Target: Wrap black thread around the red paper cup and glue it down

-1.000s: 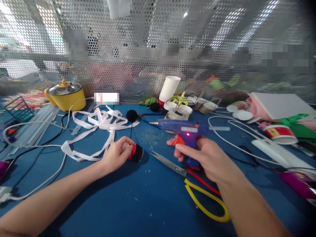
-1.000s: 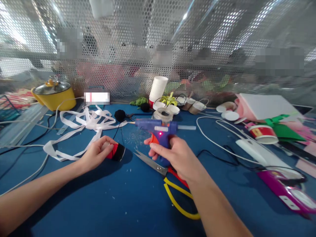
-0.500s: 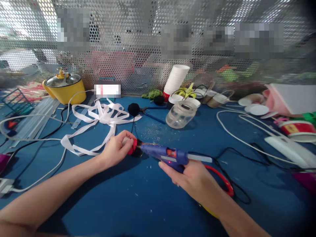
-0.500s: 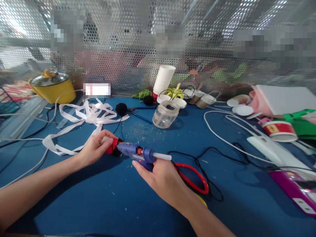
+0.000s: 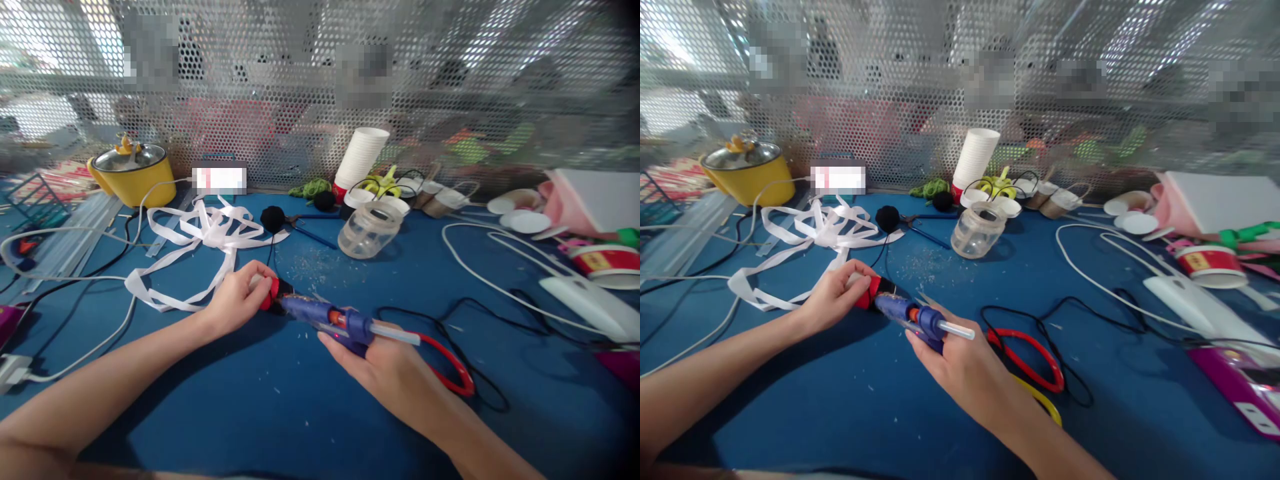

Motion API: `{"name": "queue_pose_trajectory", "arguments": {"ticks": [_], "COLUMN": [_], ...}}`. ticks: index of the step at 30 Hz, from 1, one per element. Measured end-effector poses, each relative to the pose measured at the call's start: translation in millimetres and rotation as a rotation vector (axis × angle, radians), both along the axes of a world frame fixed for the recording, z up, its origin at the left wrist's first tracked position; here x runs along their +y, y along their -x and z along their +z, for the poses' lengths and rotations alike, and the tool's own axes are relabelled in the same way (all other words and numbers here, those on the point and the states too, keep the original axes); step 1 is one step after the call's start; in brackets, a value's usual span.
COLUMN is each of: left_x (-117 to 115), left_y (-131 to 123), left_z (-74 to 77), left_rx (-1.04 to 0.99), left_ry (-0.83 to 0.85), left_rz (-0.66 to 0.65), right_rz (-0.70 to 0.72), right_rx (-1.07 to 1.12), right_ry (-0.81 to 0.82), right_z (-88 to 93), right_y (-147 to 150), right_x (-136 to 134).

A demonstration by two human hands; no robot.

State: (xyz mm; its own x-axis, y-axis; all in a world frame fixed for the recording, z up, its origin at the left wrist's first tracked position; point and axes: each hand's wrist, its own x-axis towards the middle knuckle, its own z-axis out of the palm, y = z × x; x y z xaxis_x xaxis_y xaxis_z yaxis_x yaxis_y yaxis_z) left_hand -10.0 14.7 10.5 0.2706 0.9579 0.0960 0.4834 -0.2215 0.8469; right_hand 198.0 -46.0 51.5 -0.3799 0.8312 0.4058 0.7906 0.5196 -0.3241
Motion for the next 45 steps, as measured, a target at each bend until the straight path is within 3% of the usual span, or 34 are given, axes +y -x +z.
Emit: {"name": "queue_pose_trajectory", "arguments": {"ticks": [15,20,26,32,41,45], "left_x": [0.5,0.0,-1.0,-1.3,-1.8,-1.5], "left_y": [-0.7,-0.8,-0.1,0.6,0.0,0.5], "left_z": [0.4,0.4,0.3,1.7,2.3,2.5], "left_rx": [-0.005,-0.021,-0.017,0.008,-0.01,-0.006], "left_ry": [-0.045,-0.044,-0.061,-0.079,-0.071,-0.083], "left_rz": [-0.013,-0.038,-0.079,-0.097,-0.103,-0.102], "right_rz": [0.07,0.01,0.04,0.157,0.093,0.073], "right_rx": [-0.013,-0.002,-0.063,-0.298,-0.199,-0.216], "right_ry": [0.08,0.078,-0.016,-0.27,-0.064,-0.056], "right_z": [-6.5,-5.6,3.4,8.8,9.3,7.4], "right_y": [-2.7,-4.4,-2.3,-4.6,-4.0,-5.5], "right_x": [-2.2,-3.3,0.7,4.4,2.4,2.1]}}
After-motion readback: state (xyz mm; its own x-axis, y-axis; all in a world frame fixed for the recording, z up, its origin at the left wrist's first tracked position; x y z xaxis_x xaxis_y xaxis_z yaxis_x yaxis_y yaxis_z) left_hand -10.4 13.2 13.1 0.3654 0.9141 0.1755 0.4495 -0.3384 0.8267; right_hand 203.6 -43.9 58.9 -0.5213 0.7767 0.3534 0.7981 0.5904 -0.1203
